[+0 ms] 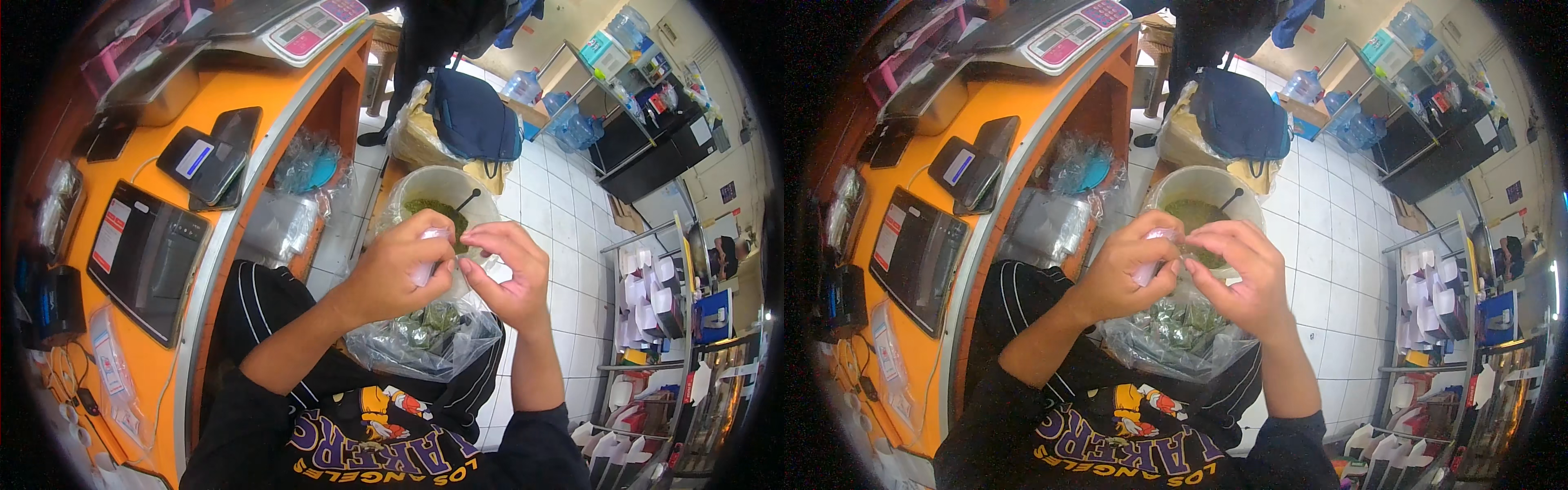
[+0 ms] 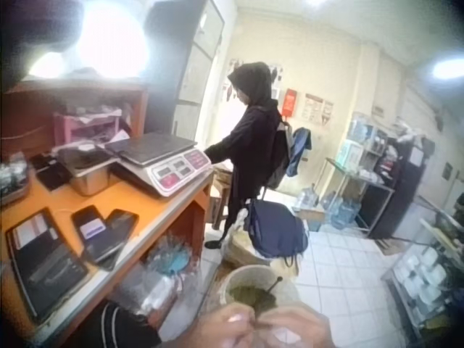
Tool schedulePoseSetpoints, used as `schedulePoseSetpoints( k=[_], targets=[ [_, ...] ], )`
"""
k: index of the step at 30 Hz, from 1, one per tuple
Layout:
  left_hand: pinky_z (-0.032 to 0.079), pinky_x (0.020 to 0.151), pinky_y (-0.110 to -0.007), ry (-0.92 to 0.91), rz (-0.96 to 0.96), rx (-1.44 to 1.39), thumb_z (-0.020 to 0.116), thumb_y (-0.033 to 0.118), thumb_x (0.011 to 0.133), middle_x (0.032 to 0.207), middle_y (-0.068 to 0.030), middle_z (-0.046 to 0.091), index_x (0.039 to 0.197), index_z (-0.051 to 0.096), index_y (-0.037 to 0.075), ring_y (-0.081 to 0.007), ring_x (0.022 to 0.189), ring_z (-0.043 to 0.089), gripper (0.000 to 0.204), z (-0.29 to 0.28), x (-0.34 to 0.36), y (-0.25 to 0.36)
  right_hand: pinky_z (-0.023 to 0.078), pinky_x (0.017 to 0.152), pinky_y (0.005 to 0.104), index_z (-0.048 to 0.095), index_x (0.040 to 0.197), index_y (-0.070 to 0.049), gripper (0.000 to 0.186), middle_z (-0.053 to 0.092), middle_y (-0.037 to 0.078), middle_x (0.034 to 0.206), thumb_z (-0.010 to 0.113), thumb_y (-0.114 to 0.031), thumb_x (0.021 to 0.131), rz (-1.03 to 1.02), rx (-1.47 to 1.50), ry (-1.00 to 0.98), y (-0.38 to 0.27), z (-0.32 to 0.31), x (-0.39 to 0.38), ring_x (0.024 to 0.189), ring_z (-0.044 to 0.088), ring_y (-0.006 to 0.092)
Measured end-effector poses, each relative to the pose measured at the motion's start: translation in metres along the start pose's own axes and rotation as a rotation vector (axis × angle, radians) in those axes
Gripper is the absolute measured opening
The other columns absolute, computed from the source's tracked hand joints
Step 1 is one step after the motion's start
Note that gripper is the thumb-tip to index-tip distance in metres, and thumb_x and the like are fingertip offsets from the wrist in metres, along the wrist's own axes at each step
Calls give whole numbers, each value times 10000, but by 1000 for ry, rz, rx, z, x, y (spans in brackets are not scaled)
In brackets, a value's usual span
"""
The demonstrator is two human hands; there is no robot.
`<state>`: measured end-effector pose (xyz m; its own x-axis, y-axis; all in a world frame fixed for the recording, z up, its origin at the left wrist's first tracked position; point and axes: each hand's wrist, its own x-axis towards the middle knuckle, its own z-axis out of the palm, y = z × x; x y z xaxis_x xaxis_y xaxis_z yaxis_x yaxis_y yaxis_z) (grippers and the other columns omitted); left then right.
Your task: The person scoops green leafy material from a large white bucket into small clear plastic bags using a spoon. They then seal the bags and place them into a larger plastic bag. The person also handles a small pink packet and a receipt during the process.
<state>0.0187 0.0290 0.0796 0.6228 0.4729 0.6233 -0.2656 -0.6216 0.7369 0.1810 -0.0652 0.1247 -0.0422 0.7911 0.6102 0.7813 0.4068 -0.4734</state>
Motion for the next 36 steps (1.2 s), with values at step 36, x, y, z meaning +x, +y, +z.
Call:
schedulePoseSetpoints(
  k=[36],
  targets=[
    [447, 834, -329, -113, -21, -25, 653, 55, 805, 1021, -135, 568, 824, 633, -14, -229, 926, 578, 74, -16, 0, 0, 461, 636, 292, 628, 857, -1, 59, 617, 99, 791, 617, -59, 864, 204, 264, -94, 0, 6, -11, 692, 599, 202]
  ],
)
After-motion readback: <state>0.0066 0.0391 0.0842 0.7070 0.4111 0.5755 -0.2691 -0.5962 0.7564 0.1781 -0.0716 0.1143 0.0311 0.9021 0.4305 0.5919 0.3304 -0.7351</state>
